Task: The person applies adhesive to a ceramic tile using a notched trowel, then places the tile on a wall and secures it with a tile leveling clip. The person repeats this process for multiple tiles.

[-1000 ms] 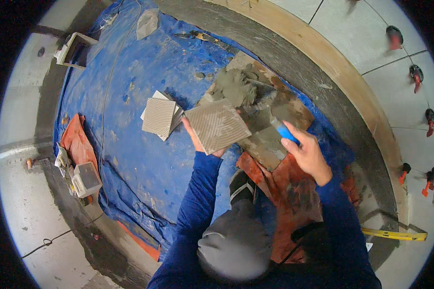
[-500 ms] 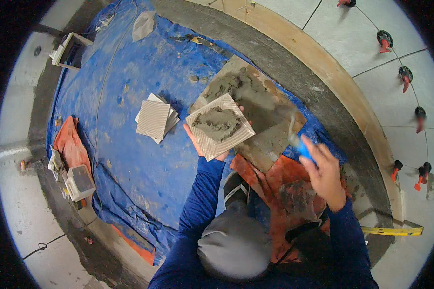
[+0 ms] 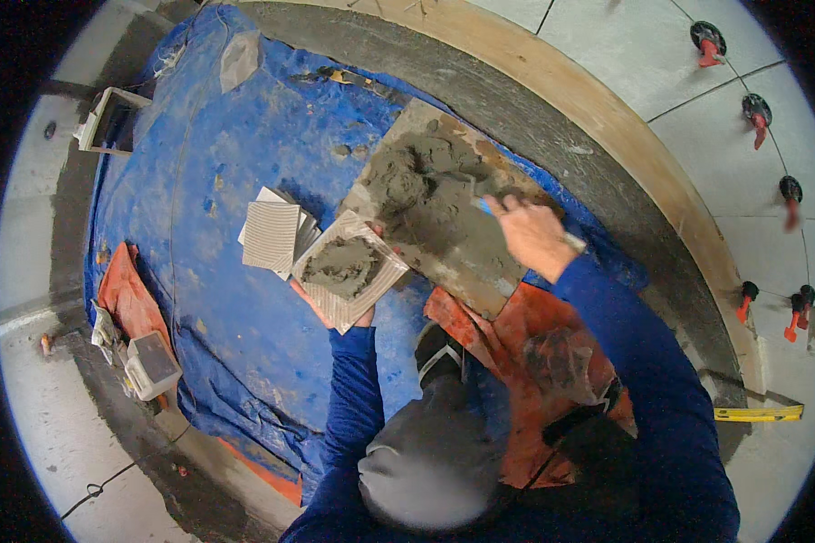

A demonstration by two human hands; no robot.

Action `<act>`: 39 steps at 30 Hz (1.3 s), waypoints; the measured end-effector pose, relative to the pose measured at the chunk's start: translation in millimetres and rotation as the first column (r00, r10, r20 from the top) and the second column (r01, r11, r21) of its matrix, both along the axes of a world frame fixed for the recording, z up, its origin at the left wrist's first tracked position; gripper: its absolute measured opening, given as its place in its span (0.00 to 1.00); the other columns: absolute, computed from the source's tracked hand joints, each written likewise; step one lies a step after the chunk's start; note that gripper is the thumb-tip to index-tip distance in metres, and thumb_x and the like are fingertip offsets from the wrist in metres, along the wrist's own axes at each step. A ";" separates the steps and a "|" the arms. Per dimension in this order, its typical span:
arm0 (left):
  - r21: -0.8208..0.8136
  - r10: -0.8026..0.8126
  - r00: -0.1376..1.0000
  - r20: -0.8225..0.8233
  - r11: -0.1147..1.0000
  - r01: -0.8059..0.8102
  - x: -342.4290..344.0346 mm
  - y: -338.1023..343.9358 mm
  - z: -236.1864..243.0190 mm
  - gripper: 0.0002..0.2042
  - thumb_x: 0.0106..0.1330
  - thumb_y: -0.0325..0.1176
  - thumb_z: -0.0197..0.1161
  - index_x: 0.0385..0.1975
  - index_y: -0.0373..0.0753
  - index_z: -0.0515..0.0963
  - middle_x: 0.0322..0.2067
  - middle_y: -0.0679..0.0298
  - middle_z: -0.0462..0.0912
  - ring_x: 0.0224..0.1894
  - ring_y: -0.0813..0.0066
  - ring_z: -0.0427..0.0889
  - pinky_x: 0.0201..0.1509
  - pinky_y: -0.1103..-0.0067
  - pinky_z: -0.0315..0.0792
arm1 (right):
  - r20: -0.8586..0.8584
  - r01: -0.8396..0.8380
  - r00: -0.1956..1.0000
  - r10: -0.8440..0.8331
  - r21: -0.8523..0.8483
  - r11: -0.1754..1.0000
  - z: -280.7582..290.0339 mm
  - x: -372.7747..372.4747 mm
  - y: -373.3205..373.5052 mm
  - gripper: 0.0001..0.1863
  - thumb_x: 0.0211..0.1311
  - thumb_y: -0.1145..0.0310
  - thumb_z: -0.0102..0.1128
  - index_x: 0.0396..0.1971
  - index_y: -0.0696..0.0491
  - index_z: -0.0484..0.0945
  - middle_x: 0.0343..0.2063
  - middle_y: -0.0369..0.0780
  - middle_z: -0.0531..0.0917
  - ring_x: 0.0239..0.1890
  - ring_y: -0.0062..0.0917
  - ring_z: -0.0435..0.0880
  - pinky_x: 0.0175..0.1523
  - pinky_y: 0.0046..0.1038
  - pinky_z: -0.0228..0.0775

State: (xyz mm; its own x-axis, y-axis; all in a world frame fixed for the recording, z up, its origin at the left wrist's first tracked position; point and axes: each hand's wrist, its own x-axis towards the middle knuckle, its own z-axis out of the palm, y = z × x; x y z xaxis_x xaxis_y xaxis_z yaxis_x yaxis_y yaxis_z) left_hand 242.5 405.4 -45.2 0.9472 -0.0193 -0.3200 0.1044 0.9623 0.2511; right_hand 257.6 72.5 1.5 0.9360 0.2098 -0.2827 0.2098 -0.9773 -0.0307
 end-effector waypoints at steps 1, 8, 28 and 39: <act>-0.011 0.000 1.000 0.022 1.000 0.001 1.7 2.0 -1.8 0.43 0.67 0.72 0.50 0.72 0.44 0.63 0.71 0.53 0.64 0.70 0.46 0.64 0.73 0.45 0.58 | 0.053 0.001 0.999 -0.001 0.012 1.000 8.0 -1.1 -12.1 0.29 0.62 0.74 0.55 0.65 0.49 0.71 0.47 0.47 0.81 0.45 0.42 0.87 0.46 0.42 0.82; -0.528 -0.081 0.953 0.292 0.817 0.232 -1.4 -19.9 22.0 0.49 0.62 0.76 0.49 0.73 0.41 0.59 0.71 0.44 0.61 0.70 0.35 0.62 0.70 0.35 0.55 | 0.133 0.232 0.963 -0.234 0.034 0.972 -12.5 41.5 6.1 0.30 0.63 0.75 0.53 0.67 0.49 0.70 0.45 0.48 0.81 0.40 0.46 0.87 0.42 0.43 0.82; -0.104 0.013 0.994 0.107 0.995 -0.002 -1.0 9.4 -12.4 0.38 0.70 0.68 0.48 0.71 0.46 0.63 0.72 0.55 0.63 0.72 0.49 0.62 0.75 0.46 0.54 | -0.363 0.558 0.828 -0.428 0.458 0.692 -5.0 -47.7 18.0 0.29 0.69 0.61 0.56 0.67 0.54 0.69 0.47 0.56 0.84 0.51 0.55 0.81 0.55 0.51 0.74; -0.003 -0.030 0.996 -0.089 1.000 0.030 1.3 8.9 -10.3 0.38 0.69 0.70 0.47 0.70 0.48 0.66 0.69 0.58 0.67 0.70 0.50 0.65 0.73 0.47 0.57 | -0.851 0.845 0.514 -0.108 0.524 -0.106 -36.7 -19.2 52.7 0.30 0.72 0.65 0.58 0.72 0.53 0.65 0.25 0.33 0.73 0.18 0.14 0.70 0.20 0.21 0.61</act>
